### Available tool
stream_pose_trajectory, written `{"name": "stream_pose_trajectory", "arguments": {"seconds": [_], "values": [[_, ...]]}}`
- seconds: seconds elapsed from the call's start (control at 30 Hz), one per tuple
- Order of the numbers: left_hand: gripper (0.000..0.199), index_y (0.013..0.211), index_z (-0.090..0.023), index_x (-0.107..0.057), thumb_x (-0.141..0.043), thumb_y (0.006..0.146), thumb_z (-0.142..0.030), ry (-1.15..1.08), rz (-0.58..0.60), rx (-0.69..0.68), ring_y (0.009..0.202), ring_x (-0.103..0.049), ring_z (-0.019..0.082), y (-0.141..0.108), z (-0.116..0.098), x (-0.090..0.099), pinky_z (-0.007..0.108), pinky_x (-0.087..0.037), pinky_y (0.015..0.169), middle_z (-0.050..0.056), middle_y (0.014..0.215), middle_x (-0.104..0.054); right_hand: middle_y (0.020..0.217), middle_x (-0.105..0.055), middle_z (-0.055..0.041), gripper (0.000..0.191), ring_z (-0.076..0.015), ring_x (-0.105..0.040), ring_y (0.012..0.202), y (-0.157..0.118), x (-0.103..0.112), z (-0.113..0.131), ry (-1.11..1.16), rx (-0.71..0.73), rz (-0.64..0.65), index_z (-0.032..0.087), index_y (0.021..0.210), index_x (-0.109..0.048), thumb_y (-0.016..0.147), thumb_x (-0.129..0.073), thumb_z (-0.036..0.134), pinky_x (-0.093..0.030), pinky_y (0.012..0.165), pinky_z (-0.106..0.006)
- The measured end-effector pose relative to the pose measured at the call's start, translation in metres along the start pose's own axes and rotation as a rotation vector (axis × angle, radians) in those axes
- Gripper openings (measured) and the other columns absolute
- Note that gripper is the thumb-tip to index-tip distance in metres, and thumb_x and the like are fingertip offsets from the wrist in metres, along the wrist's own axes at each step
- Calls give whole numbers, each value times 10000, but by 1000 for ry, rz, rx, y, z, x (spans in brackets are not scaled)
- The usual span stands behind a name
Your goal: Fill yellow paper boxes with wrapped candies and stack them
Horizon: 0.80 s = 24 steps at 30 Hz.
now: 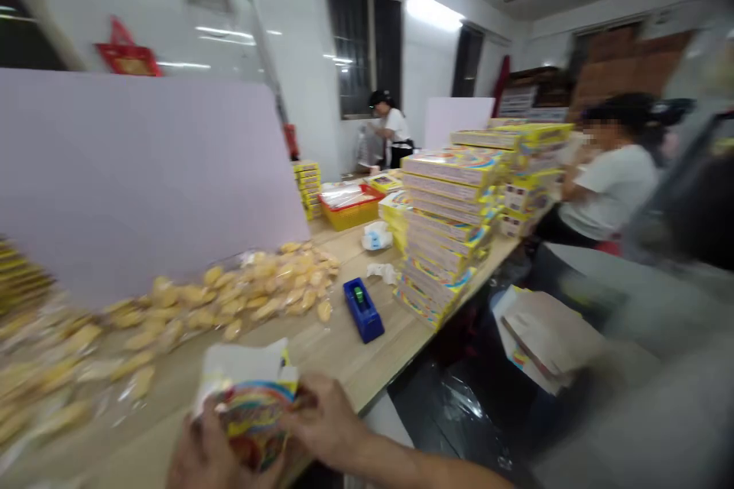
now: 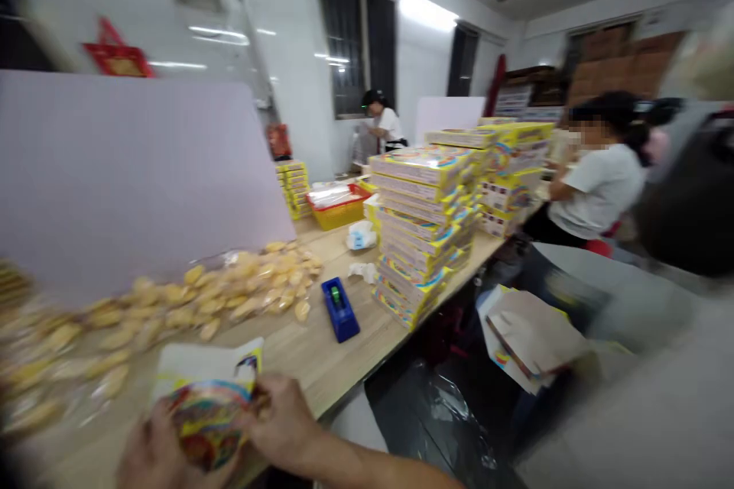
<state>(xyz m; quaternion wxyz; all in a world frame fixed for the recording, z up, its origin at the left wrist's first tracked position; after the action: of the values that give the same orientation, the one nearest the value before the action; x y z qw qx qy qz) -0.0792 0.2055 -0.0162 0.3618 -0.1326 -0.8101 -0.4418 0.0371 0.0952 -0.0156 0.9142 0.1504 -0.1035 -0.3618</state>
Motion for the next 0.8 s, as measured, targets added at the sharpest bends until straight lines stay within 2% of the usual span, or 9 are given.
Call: {"name": "stream_pose_trajectory", "arguments": {"seconds": [0.07,0.1,0.2,0.3,0.47,0.57,0.67,0.73,0.8], "values": [[1024,1451,-73,-217,-676,617,-449,223,18,-17,1255,-358,502,-8,-5,10,642,-376,939,307,1408,-318,1146,-616,-80,330,-212,-575,1057,-8,19,30,-128,179,-139,186,1118,-589,791,-587,231,-468,927,-327],[991,1423,-48,-279,-684,608,-439,282,61,-25,1260,-355,495,-12,-9,12,634,-349,967,325,1410,-310,1174,-601,-97,303,-213,-556,1099,-9,23,41,-189,260,-132,187,1128,-571,827,-534,203,-442,973,-356],[947,1383,-81,-375,-724,576,-431,341,169,-63,1298,-329,467,-20,-21,11,640,-243,1031,310,1425,-319,1161,-609,-107,283,-218,-556,1103,4,7,44,-365,317,149,188,1143,-559,864,-508,184,-441,981,-392],[979,1419,-168,-338,-746,547,-345,334,238,-96,1350,-267,438,-27,-28,6,637,-156,1062,273,1478,-270,1100,-624,-120,326,-253,-581,1017,16,-11,20,-530,217,315,170,1160,-543,835,-541,190,-478,905,-433],[1000,1452,-191,-269,-727,569,-296,319,272,-93,1360,-253,430,-33,-26,5,629,-161,1048,281,1473,-274,1080,-601,-128,337,-276,-549,1013,26,-17,-3,-592,154,265,158,1136,-536,806,-555,224,-458,897,-460],[996,1452,-203,-266,-716,565,-263,305,272,-90,1359,-250,432,-35,-19,2,629,-163,1043,276,1467,-279,1007,-618,-100,305,-235,-574,918,32,-18,-17,-495,50,302,160,1089,-560,795,-557,242,-479,836,-398],[965,1448,-216,-271,-692,580,-224,299,267,-107,1343,-274,435,-38,-15,-1,639,-169,1035,267,1459,-291,781,-603,-36,153,-177,-557,714,37,-24,-31,-389,-115,426,156,865,-600,777,-578,280,-481,672,-308],[928,1447,-217,-274,-667,607,-201,298,261,-122,1329,-295,433,-41,-15,-2,645,-177,1029,262,1452,-301,693,-565,-8,175,-154,-532,659,37,-31,-35,-279,-207,517,159,730,-570,768,-607,326,-462,612,-273],[922,1449,-209,-269,-652,611,-183,287,261,-116,1317,-311,435,-42,-15,-2,649,-186,1030,257,1446,-307,683,-566,-1,237,-144,-535,642,33,-41,-34,-97,-320,635,156,726,-560,774,-621,379,-455,575,-254]]}}
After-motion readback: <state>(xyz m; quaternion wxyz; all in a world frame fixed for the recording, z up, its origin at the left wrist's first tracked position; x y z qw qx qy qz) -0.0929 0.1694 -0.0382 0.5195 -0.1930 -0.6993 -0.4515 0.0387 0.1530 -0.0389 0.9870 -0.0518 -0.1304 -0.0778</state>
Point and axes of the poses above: each hand's wrist, its own y-axis towards the middle knuckle, its own x-axis out of the back of the hand, z = x × y, the point moved 8 cm from there along y, towards the middle knuckle
